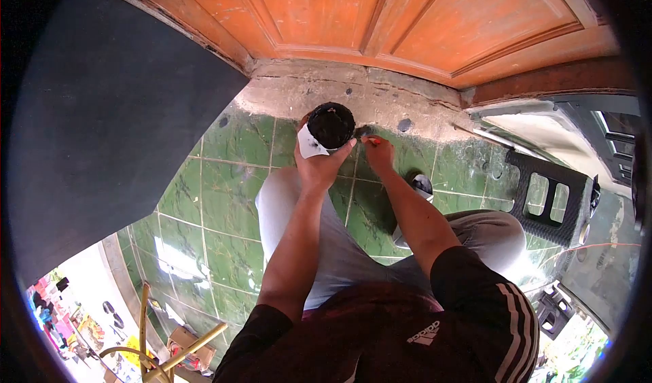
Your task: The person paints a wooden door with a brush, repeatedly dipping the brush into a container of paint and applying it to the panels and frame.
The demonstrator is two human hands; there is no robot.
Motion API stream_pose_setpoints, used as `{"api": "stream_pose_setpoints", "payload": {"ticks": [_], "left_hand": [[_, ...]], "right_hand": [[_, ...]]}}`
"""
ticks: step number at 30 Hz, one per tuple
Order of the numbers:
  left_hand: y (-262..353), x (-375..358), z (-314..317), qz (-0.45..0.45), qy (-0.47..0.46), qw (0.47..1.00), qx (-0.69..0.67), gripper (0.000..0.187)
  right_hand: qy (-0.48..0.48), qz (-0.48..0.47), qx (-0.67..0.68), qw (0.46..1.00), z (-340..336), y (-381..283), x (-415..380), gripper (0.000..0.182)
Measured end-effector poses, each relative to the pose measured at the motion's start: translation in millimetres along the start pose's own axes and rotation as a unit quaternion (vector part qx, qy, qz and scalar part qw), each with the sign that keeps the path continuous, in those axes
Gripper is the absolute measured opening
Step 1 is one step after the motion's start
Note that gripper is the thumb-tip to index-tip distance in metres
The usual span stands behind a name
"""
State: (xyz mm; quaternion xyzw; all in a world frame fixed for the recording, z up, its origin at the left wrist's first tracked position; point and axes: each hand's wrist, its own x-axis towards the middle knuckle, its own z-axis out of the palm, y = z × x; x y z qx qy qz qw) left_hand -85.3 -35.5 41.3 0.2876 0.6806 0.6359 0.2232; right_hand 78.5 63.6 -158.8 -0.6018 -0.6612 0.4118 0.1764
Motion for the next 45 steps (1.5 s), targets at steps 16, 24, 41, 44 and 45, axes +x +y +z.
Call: {"api": "stream_pose_setpoints", "payload": {"ticks": [16, 24, 41, 44, 45], "left_hand": [[-1.6, 7.2, 5.4, 0.008, -0.003, 0.999, 0.035, 0.064], [-15.0, 8.8, 22.3, 0.007, -0.003, 1.000, 0.007, 0.065], [26.0, -5.4, 63.1, 0.115, -0.082, 0.988, 0.057, 0.101], [36.0, -4.4, 63.2, 0.139, -0.097, 0.982, 0.080, 0.103], [43.3, -5.2, 62.3, 0.148, -0.099, 0.981, 0.074, 0.103]], "right_hand": [[0.017, 0.007, 0.030, 0.999, -3.3, 5.7, -6.9, 0.025], [0.154, 0.094, 0.431, 0.884, -102.8, -31.1, 1.6, 0.028], [-0.033, -0.348, -0.090, 0.933, -248.1, -283.9, -66.9, 0.016], [-0.041, -0.412, -0.230, 0.881, -234.4, -276.1, -58.1, 0.016], [-0.042, -0.427, -0.219, 0.876, -235.3, -274.9, -56.2, 0.017]]}}
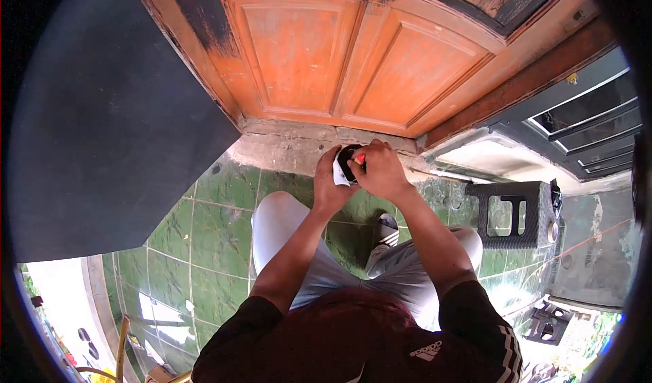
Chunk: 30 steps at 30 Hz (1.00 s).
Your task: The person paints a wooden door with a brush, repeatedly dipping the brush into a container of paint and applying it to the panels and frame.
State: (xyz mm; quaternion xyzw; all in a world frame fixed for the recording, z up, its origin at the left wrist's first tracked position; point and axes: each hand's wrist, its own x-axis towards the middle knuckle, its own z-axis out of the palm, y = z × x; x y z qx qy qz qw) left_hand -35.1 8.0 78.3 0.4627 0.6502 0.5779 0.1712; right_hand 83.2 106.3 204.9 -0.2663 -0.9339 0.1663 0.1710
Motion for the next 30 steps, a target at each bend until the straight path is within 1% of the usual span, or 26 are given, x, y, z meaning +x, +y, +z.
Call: {"api": "stream_pose_setpoints", "payload": {"ticks": [1, 2, 4, 5, 8, 10, 14, 15, 17, 18, 19, 22, 23, 26, 28, 30], "left_hand": [[6.9, -0.6, -2.7, -0.031, -0.002, 0.999, 0.013, 0.100], [13.0, 1.6, -4.9, -0.032, 0.002, 0.999, 0.027, 0.099], [21.3, 3.7, -7.5, -0.036, 0.007, 0.998, 0.054, 0.097], [25.0, 3.8, -8.0, -0.032, 0.010, 0.998, 0.047, 0.096], [31.2, 10.2, -7.0, -0.020, 0.020, 0.999, 0.031, 0.096], [29.6, 12.3, -2.8, -0.021, 0.024, 0.999, 0.029, 0.098], [33.5, 16.5, 5.3, -0.019, 0.036, 0.999, -0.033, 0.100], [36.7, 17.8, 5.4, -0.024, 0.033, 0.998, -0.042, 0.101], [42.2, 21.8, 6.5, -0.027, 0.025, 0.998, -0.047, 0.102], [44.7, 23.0, 6.7, -0.027, 0.020, 0.998, -0.045, 0.102], [47.9, 23.6, 5.4, -0.028, 0.014, 0.999, -0.041, 0.102], [57.2, 24.6, 3.3, -0.035, 0.023, 0.999, -0.032, 0.101], [57.2, 25.5, 3.1, -0.029, 0.021, 0.999, -0.017, 0.101], [57.9, 26.1, 2.2, -0.015, 0.033, 0.999, 0.021, 0.101], [66.2, 25.9, -1.2, -0.006, 0.040, 0.999, 0.035, 0.100], [67.9, 26.1, 0.0, -0.004, 0.024, 0.999, 0.032, 0.100]], "right_hand": [[0.006, -0.015, 0.008, 1.000, -1.7, 3.7, -0.7, 0.017], [0.013, -0.032, 0.015, 0.999, -4.9, 7.8, 0.0, 0.017], [0.067, 0.014, 0.082, 0.994, -30.5, -2.6, 1.4, 0.015], [0.095, 0.038, 0.116, 0.988, -47.9, -11.1, 0.8, 0.015], [0.126, 0.049, 0.105, 0.985, -106.0, -32.4, 3.1, 0.016], [0.143, 0.061, 0.124, 0.980, -130.4, -35.7, 0.9, 0.016], [0.159, 0.073, 0.166, 0.970, -161.4, -41.7, -5.3, 0.016], [0.170, 0.062, 0.163, 0.970, -164.1, -42.6, -6.7, 0.016], [0.173, 0.077, 0.165, 0.968, -158.0, -42.7, -8.4, 0.016], [0.174, 0.087, 0.167, 0.967, -150.0, -40.0, -9.5, 0.017], [0.168, 0.076, 0.157, 0.970, -133.4, -28.7, -8.9, 0.017], [0.065, 0.171, 0.112, 0.977, -110.6, -13.4, -2.5, 0.018], [0.077, 0.188, 0.113, 0.972, -112.5, -12.4, -5.7, 0.019], [0.155, 0.174, 0.259, 0.938, -96.4, 15.0, -13.8, 0.021], [0.121, 0.188, 0.205, 0.953, -101.4, 9.7, -12.7, 0.022], [0.100, 0.203, 0.159, 0.961, -100.0, 16.4, -13.1, 0.022]]}}
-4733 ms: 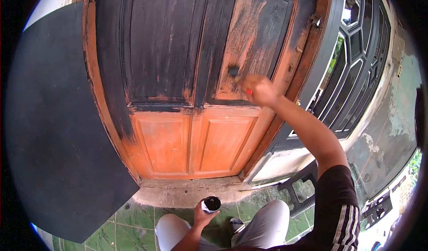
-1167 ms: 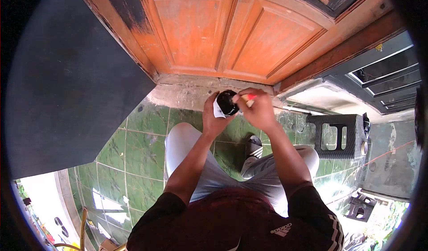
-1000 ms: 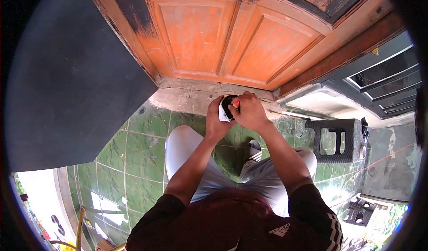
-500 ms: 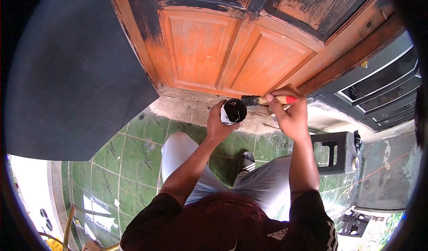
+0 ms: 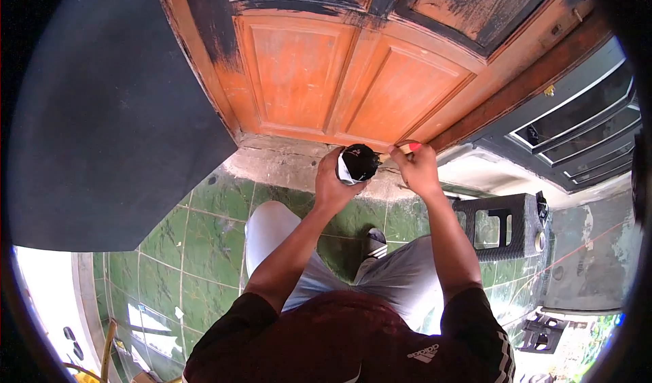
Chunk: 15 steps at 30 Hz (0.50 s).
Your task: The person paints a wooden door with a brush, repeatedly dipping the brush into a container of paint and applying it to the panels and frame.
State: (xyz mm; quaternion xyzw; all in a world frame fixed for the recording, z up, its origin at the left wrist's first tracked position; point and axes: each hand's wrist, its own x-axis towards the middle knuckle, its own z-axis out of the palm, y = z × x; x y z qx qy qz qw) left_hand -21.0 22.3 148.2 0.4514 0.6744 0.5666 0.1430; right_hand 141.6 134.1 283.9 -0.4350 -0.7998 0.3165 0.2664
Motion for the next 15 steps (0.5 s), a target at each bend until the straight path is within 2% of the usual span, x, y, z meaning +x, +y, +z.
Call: {"api": "stream_pose_setpoints", "payload": {"ticks": [1, 4, 5, 8, 9, 12, 15], "left_hand": [[0.8, 3.8, 0.2, 0.003, -0.004, 1.000, -0.002, 0.100], [3.8, 4.2, -2.7, 0.003, -0.026, 1.000, 0.004, 0.100], [2.9, 3.4, -2.2, -0.004, -0.027, 1.000, 0.004, 0.100], [-0.2, 3.6, 1.3, -0.013, -0.029, 1.000, 0.004, 0.098], [-0.6, 4.3, 1.9, -0.010, -0.026, 1.000, 0.006, 0.096], [-5.9, 10.3, 5.0, 0.007, -0.035, 0.999, -0.033, 0.091], [-3.1, 14.3, 9.0, 0.011, -0.033, 0.997, -0.068, 0.085]], "right_hand": [[0.008, -0.023, -0.025, 0.999, -3.3, 8.1, 1.6, 0.022], [0.037, -0.037, 0.083, 0.995, -9.1, 35.4, 5.2, 0.022], [0.016, -0.011, 0.073, 0.997, -19.3, 38.4, 6.5, 0.019], [0.019, 0.004, 0.145, 0.989, -39.5, 15.1, 2.3, 0.013], [-0.010, 0.032, 0.103, 0.994, -51.1, -3.2, -0.3, 0.011], [-0.096, -0.084, 0.078, 0.989, -59.3, -26.2, -3.7, 0.013], [-0.197, -0.133, 0.021, 0.971, -62.0, -30.0, 0.8, 0.015]]}}
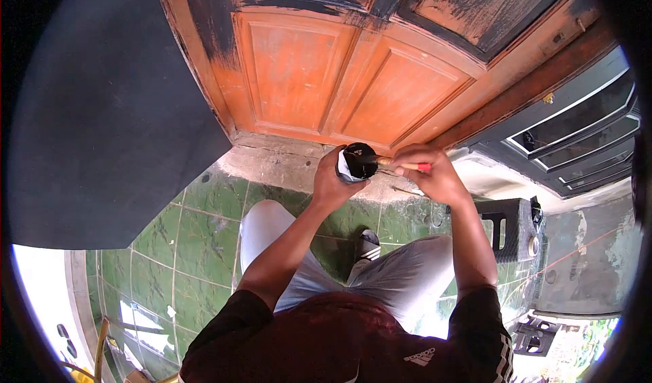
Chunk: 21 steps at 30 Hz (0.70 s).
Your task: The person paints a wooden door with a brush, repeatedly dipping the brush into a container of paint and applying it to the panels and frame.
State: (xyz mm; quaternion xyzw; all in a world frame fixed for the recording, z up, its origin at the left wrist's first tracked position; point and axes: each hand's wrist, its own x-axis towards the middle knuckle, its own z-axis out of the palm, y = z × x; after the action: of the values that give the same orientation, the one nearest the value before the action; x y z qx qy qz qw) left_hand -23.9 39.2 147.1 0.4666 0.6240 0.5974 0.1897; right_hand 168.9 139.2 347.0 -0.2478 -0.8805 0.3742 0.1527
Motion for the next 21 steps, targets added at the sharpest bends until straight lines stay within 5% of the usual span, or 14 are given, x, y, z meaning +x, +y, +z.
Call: {"api": "stream_pose_setpoints", "payload": {"ticks": [2, 9, 14, 17, 21], "left_hand": [[3.5, 3.9, -1.4, -0.004, 0.007, 1.000, -0.001, 0.083], [12.1, 20.3, -6.9, -0.022, -0.015, 0.997, -0.068, 0.078], [46.7, 48.6, 2.0, -0.038, 0.002, 0.993, -0.116, 0.063], [58.4, 75.6, 13.6, -0.041, -0.019, 0.986, -0.160, 0.064], [71.9, 113.0, 26.0, -0.011, -0.004, 0.984, -0.175, 0.068]], "right_hand": [[-0.057, -0.039, -0.060, 0.996, -3.1, 3.1, 0.4, 0.019], [-0.011, -0.047, -0.109, 0.993, -36.4, -8.9, -16.6, 0.022], [0.167, 0.059, 0.001, 0.984, -17.0, 13.4, -17.9, 0.018], [0.315, 0.002, 0.101, 0.944, -12.9, 21.5, -8.6, 0.023], [0.353, -0.010, 0.088, 0.932, -44.7, 1.1, 16.5, 0.027]]}}
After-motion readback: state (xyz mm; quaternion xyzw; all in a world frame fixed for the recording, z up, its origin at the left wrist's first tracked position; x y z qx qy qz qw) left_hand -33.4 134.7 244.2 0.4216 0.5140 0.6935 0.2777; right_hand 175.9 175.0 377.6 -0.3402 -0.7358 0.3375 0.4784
